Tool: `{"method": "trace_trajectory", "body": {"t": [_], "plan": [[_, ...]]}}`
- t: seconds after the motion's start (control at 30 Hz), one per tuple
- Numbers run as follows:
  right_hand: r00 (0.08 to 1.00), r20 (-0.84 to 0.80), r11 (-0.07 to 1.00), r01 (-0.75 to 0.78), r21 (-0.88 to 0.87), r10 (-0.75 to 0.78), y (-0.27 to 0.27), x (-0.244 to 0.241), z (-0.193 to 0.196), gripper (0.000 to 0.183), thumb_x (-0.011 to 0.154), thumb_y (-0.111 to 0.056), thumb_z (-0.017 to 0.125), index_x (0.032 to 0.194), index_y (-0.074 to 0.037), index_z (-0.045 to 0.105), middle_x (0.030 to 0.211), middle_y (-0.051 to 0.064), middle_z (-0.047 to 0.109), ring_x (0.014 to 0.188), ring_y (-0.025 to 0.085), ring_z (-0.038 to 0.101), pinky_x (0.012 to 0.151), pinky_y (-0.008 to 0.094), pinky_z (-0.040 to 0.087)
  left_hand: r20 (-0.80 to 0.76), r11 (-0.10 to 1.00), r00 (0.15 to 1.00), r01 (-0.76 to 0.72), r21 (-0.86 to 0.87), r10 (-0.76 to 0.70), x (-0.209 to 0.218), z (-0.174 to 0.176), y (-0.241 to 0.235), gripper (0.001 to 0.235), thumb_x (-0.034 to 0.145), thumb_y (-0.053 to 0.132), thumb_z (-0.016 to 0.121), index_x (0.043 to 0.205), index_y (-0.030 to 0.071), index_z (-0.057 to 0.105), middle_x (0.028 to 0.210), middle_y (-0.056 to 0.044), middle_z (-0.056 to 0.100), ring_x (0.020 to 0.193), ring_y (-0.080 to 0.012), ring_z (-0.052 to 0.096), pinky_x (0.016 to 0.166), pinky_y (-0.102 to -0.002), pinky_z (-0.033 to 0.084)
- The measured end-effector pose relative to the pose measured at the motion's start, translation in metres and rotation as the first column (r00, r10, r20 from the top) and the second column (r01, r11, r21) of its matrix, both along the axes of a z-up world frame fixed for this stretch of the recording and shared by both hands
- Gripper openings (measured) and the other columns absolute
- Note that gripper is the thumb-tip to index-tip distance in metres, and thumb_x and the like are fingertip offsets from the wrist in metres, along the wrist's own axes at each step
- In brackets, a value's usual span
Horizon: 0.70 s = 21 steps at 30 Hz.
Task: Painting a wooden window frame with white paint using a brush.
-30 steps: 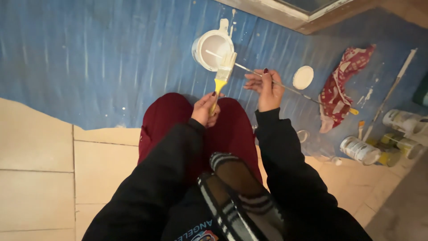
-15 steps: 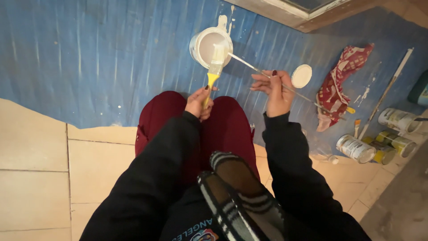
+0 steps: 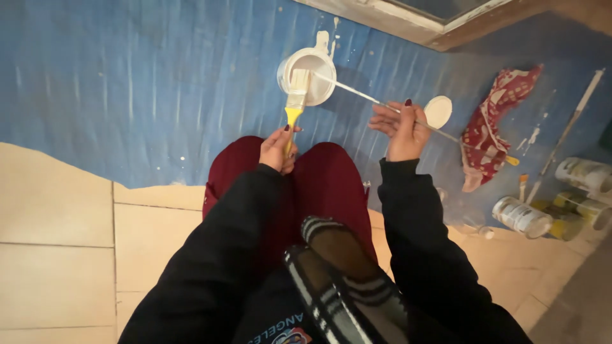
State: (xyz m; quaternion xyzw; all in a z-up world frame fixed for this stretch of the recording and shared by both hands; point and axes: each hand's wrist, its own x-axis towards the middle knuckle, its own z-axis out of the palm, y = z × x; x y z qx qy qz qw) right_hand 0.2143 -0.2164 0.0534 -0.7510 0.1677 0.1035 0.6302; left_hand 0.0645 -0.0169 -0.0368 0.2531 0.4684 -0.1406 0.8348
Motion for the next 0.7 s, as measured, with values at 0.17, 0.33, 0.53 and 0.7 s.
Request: {"method": "trace_trajectory", "body": {"t": [0.17,0.33,0.53,0.7], "plan": [[0.997,0.021,0.997,0.075,-0.035,-0.074,0.013,-0.005,-0.018,0.037,0.106,-0.036,0.048,0.097,-0.004,0.065,0.086,0.025,0.075,0.063,0.025,0.075,0.057,0.035,0.067,0.012,1.000,1.000,0.019,-0.004,-0.019,-0.003,0.003,-0.005,0.024,0.104,0.031,0.059,0.117,0.012,0.068,0.054,-0.009,0.042,0.030,-0.0106,0.029,0.025,-0.023,0.021],[0.988,-0.015,0.988,0.152,-0.019,-0.152,0.018,-0.009,-0.029,0.034,0.104,-0.032,0.048,0.096,-0.004,0.065,0.086,0.024,0.076,0.063,0.025,0.075,0.058,0.035,0.067,0.023,1.000,1.000,0.010,-0.014,-0.010,0.001,0.010,-0.025,0.023,0.104,0.029,0.059,0.114,0.012,0.070,0.055,-0.010,0.042,0.030,-0.0106,0.028,0.025,-0.024,0.021],[0.954,-0.160,0.966,0.257,0.003,-0.253,0.023,-0.010,-0.025,0.025,0.097,-0.022,0.049,0.094,-0.003,0.065,0.087,0.023,0.077,0.064,0.025,0.076,0.060,0.033,0.068,0.027,1.000,0.999,0.020,0.014,-0.021,-0.001,-0.008,-0.042,0.020,0.104,0.030,0.060,0.113,0.015,0.070,0.055,-0.009,0.042,0.029,-0.0115,0.030,0.025,-0.025,0.022],[0.929,-0.222,0.951,0.307,0.012,-0.297,0.020,-0.007,-0.018,0.023,0.093,-0.021,0.053,0.092,-0.003,0.067,0.088,0.024,0.077,0.064,0.026,0.076,0.060,0.033,0.069,0.027,0.997,0.998,0.046,0.058,-0.048,0.004,-0.001,-0.038,0.020,0.105,0.029,0.057,0.109,0.015,0.071,0.053,-0.007,0.040,0.029,-0.0109,0.028,0.025,-0.024,0.021]]}}
